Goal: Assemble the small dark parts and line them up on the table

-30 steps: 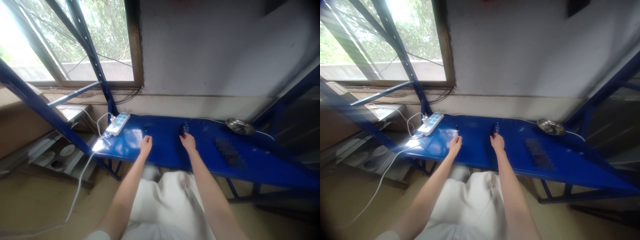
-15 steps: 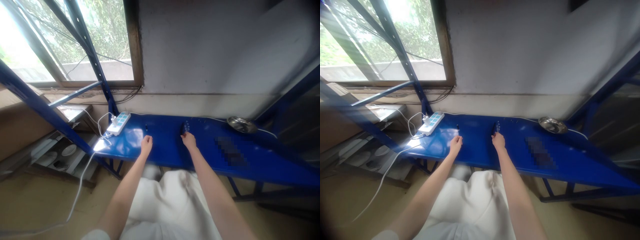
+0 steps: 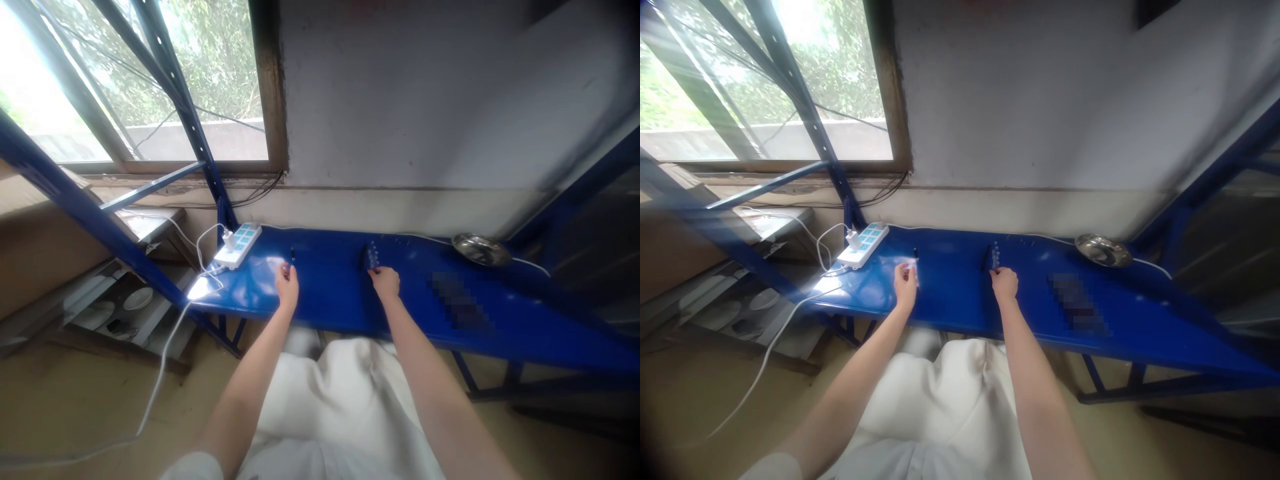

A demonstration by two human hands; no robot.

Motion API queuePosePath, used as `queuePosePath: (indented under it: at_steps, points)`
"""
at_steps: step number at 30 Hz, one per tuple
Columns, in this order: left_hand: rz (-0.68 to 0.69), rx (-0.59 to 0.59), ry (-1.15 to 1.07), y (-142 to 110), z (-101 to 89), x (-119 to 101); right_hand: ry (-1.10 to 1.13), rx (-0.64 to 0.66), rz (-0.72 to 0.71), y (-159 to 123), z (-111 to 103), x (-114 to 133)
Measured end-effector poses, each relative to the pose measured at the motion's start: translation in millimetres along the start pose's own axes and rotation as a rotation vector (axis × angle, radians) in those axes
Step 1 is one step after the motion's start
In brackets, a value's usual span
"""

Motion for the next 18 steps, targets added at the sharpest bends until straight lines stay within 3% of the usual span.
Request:
queuePosePath:
  at_steps: [3, 9, 13, 18]
  points:
    - [0.103, -0.094, 0.098, 9, -10.1, -17, 0.011, 0.023, 0.016, 3, 2, -2]
    - [0.346, 0.118, 0.625, 38, 18.7, -58, 0.039, 0.039, 0.044, 7, 5, -8]
    - [0.421, 0.243, 0.911, 51, 36.6, -61, 0.066, 0.059, 0.056, 9, 8, -10]
    - [0.445, 0.367, 1.071, 62, 51.8, -50, 0.092, 0.095, 0.052, 11, 10, -10]
Point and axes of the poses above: each hand's wrist, its own y-axis towards the middle knuckle, its own z-axis out of the palm, x = y × z, the point moved 10 cm from there along y, towards the middle knuckle, and after that the axes turned 8 degrees about -y, right-handed, at the moved point
